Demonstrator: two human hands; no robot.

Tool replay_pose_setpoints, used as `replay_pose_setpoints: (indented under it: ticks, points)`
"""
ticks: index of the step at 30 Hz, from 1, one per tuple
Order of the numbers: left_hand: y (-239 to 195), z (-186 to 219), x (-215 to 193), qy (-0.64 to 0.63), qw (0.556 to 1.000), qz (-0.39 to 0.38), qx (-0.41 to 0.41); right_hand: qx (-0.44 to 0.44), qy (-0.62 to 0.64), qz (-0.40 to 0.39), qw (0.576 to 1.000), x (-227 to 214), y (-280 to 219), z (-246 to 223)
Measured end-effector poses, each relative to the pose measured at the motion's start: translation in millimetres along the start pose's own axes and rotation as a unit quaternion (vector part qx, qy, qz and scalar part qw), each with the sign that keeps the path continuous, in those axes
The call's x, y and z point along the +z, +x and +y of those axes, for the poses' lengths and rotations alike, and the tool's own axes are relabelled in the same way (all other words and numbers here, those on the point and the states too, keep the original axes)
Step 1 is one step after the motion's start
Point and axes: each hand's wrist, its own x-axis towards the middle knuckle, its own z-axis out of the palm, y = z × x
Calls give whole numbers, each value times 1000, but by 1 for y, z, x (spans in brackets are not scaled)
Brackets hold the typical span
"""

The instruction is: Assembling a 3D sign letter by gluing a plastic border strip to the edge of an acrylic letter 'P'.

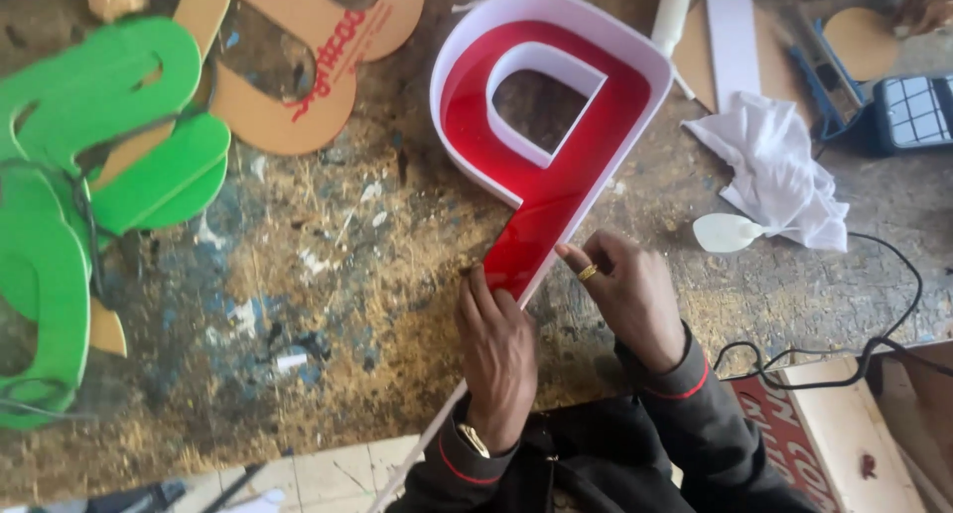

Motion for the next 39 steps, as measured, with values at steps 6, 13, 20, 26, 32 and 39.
replay_pose_setpoints:
  ticks: [6,13,20,26,32,39]
  points:
    - [-2,0,14,17,1000,-6,1,-101,-26,15,994,15,-3,1]
    - [0,-1,3,26,999,-25,17,48,-92,-19,994,11,-1,-10]
    - [0,-2,10,-8,1000,-29,-4,82,-80,-42,993,41,13,2]
    - [7,-1,-3,-6,999,-32,-4,134,-37,-60,988,32,18,-15]
    - [8,-1,-11,20,999,-50,2,144,20,-95,985,19,11,-34]
    - [7,-1,-8,28,998,-60,4,155,-7,-89,984,27,5,-43]
